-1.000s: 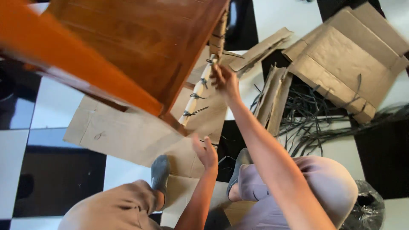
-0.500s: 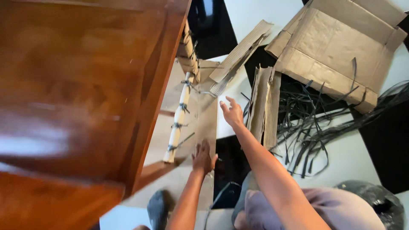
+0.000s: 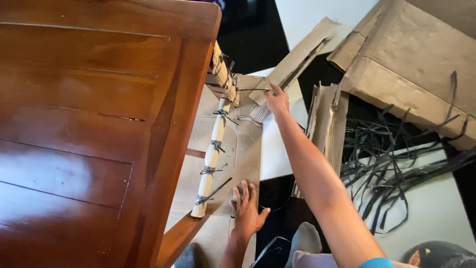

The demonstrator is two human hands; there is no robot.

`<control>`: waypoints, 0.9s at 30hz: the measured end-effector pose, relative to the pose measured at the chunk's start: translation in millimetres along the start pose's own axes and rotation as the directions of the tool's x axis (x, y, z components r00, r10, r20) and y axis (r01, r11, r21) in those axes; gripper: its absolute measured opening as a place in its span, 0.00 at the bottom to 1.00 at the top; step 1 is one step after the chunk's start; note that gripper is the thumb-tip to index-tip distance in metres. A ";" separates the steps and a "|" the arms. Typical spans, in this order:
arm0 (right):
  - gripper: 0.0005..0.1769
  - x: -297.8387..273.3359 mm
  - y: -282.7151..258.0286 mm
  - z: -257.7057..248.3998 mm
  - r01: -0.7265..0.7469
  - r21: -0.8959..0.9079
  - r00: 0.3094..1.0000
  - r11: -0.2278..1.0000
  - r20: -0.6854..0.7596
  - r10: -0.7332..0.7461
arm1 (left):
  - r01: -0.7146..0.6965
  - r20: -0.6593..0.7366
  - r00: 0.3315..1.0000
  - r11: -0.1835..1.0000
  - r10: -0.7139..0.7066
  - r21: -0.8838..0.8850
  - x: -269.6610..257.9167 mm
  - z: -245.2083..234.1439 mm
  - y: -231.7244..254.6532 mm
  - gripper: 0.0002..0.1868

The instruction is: Securing protective cardboard padding to furniture legs using plastic ties

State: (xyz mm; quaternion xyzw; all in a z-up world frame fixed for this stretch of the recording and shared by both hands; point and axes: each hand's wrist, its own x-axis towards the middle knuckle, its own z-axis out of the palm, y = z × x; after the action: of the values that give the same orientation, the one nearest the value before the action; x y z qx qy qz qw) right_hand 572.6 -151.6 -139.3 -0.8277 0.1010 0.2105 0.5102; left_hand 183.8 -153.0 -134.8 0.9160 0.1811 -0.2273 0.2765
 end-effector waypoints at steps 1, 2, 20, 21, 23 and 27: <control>0.29 16.1 15.3 6.9 0.000 0.001 1.000 1.000 0.004 0.000 | 0.004 -0.001 1.000 1.000 -0.004 0.001 1.5 -1.1 0.0 0.54; 0.28 30.9 31.7 12.9 0.034 -0.004 0.999 0.999 -0.007 -0.034 | 0.008 -0.008 1.000 1.000 -0.008 0.006 1.4 -1.1 1.1 0.54; 0.20 -177.2 117.6 -42.0 0.107 -0.181 0.976 0.978 -0.169 -0.138 | 0.063 0.200 0.978 0.998 -0.067 0.026 10.4 -27.3 -1.7 0.55; 0.20 -192.2 123.0 -44.5 0.071 -0.235 0.983 0.969 -0.151 -0.109 | 0.087 0.225 0.971 0.996 -0.087 0.009 11.9 -28.9 -2.6 0.56; 0.19 -217.6 135.0 -49.1 0.103 -0.262 0.979 0.960 -0.144 -0.144 | 0.066 0.200 0.978 0.997 -0.056 -0.042 8.0 -31.6 -5.2 0.52; 0.22 -271.5 137.2 -63.2 0.226 -0.280 0.945 0.933 -0.171 -0.280 | 0.049 0.170 0.985 0.992 -0.028 -0.120 -3.3 -38.1 -4.3 0.50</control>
State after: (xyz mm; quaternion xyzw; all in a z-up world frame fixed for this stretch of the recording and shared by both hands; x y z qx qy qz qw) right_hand 293.8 -283.5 -102.0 -0.9102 0.0178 0.0664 0.4084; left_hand 191.2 -127.9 -106.5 0.8709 0.1886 -0.2974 0.3427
